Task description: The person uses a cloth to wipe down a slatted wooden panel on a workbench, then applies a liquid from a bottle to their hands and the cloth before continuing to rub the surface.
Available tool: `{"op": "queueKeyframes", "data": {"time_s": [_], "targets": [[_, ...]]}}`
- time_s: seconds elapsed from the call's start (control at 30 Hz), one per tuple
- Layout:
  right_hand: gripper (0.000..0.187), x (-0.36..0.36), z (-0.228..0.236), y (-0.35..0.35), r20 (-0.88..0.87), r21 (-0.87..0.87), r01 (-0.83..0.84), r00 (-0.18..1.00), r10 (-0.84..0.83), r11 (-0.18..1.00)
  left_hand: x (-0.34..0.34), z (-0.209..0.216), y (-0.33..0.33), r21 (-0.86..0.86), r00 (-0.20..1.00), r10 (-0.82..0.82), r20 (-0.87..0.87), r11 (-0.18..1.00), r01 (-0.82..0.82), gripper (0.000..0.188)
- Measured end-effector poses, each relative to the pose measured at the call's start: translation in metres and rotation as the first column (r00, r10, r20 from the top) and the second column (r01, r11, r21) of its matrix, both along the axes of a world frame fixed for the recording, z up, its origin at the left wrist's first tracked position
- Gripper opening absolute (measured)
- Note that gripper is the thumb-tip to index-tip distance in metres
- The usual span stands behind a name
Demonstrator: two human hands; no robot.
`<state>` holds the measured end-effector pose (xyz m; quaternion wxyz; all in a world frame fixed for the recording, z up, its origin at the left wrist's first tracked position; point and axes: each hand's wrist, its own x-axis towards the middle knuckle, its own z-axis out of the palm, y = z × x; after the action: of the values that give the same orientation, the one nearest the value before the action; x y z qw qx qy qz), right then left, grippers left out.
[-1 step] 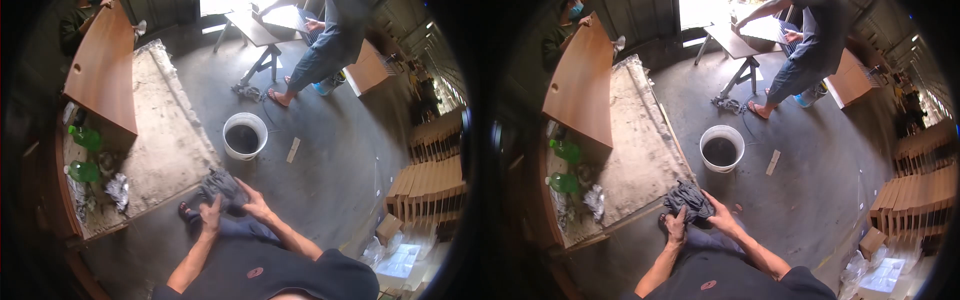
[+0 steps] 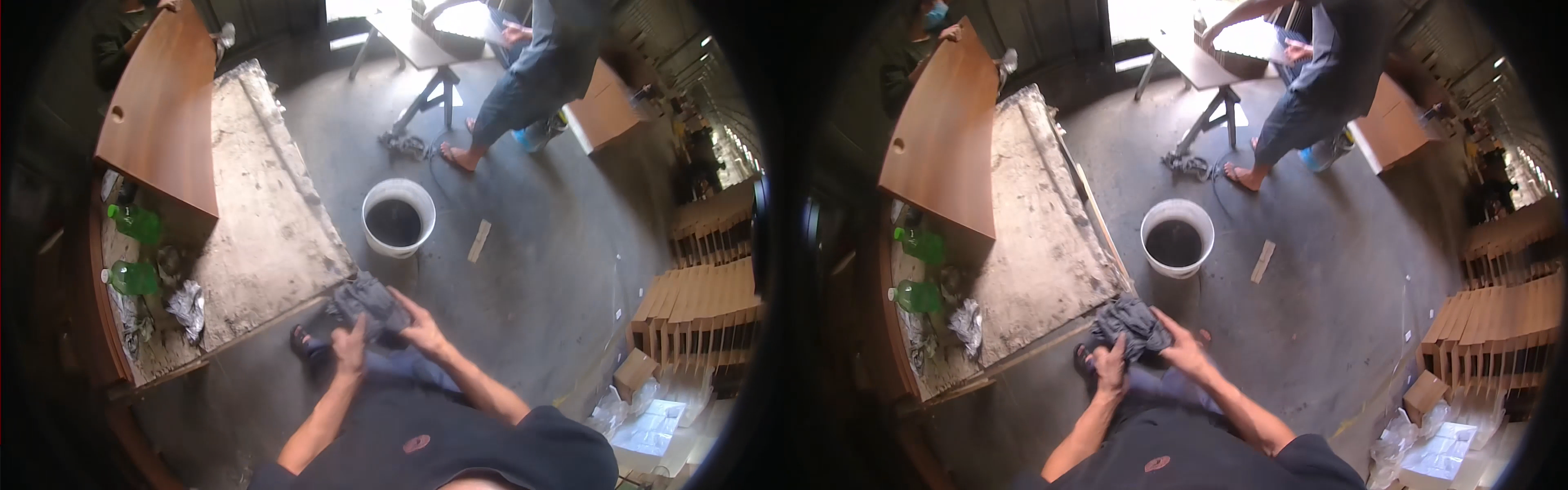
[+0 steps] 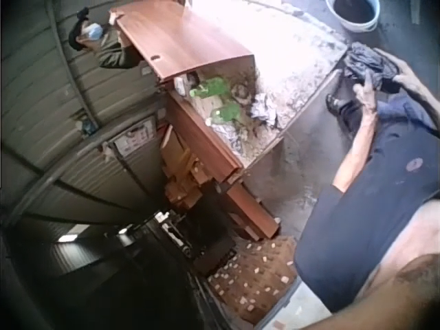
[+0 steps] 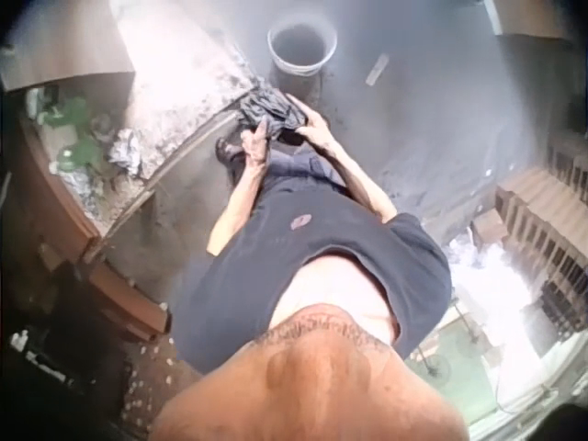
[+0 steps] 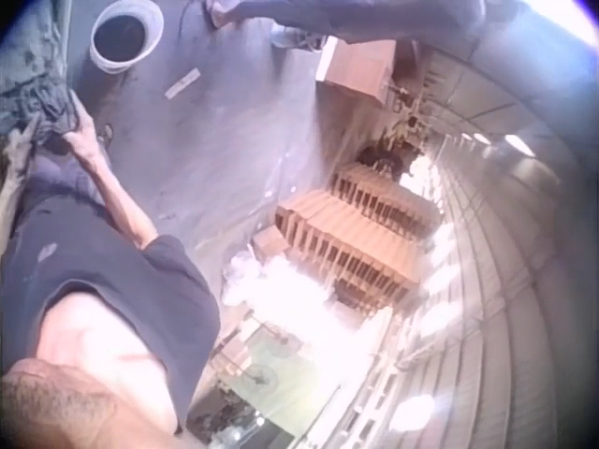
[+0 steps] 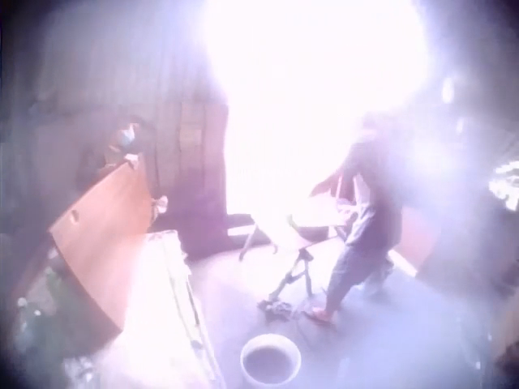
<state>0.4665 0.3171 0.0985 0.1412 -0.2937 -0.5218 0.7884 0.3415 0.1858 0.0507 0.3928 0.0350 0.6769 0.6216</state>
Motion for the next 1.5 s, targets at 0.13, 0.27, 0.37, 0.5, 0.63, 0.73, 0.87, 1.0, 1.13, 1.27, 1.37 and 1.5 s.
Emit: {"op": "queueKeyframes", "data": {"time_s": [0.13,0.27,0.37,0.5,0.63,0.73,0.87,1.0,1.13,1.27,1.37,1.5], "targets": [[0.088,0.047,-0.038,0.053,0.226,-0.027,0.009,0.974,-0.003,1.000,0.054,0.002,0.074,0.009,0.953,0.111,0.283,0.993,-0.119,0.031],[0.069,0.055,-0.087,0.114,0.265,0.111,-0.007,0.964,-0.023,0.994,0.061,-0.037,0.139,0.096,0.911,0.117,0.395,0.981,-0.168,0.038],[0.046,0.022,-0.119,0.154,0.418,0.096,0.037,0.906,-0.074,0.995,0.037,-0.098,0.163,0.219,0.900,0.069,0.430,0.959,-0.178,0.046],[0.038,-0.011,-0.236,0.234,0.558,0.297,-0.026,0.816,-0.152,0.954,0.037,-0.184,0.195,-0.058,0.985,-0.103,0.140,0.992,0.112,0.071],[0.036,-0.053,-0.380,0.309,0.731,0.414,-0.424,0.682,-0.016,0.806,0.068,-0.265,0.184,-0.173,0.991,-0.052,0.124,0.982,0.073,0.056],[0.033,-0.081,-0.478,0.328,0.906,0.335,-0.864,0.405,0.122,0.376,0.094,-0.307,0.168,-0.224,0.985,-0.009,0.172,0.973,0.048,0.050],[0.029,-0.108,-0.563,0.301,0.958,0.186,-0.982,0.180,0.223,-0.009,0.111,-0.338,0.158,-0.326,0.979,0.045,0.197,0.945,0.022,0.045],[0.034,-0.079,-0.680,0.328,1.000,0.008,-0.939,0.009,-0.002,-0.342,0.111,-0.325,0.202,-0.193,0.974,0.082,0.211,0.980,-0.041,0.042],[0.033,-0.136,-0.658,0.281,0.906,0.397,-0.903,0.414,0.084,0.167,0.113,-0.329,0.182,-0.327,0.990,0.047,0.135,0.945,0.000,0.040],[0.027,-0.115,-0.602,0.322,0.965,0.003,-0.921,-0.100,0.243,-0.390,0.120,-0.322,0.203,-0.348,0.998,0.055,0.014,0.936,-0.046,0.038],[0.028,-0.110,-0.513,0.347,0.922,0.028,-0.921,-0.127,0.365,-0.390,0.125,-0.322,0.215,-0.219,0.970,0.170,-0.172,0.954,-0.205,0.035],[0.032,-0.082,-0.372,0.390,0.685,0.119,-0.950,0.289,0.669,0.289,0.070,-0.323,0.278,0.002,0.900,0.434,-0.028,0.901,-0.434,0.041]]}}
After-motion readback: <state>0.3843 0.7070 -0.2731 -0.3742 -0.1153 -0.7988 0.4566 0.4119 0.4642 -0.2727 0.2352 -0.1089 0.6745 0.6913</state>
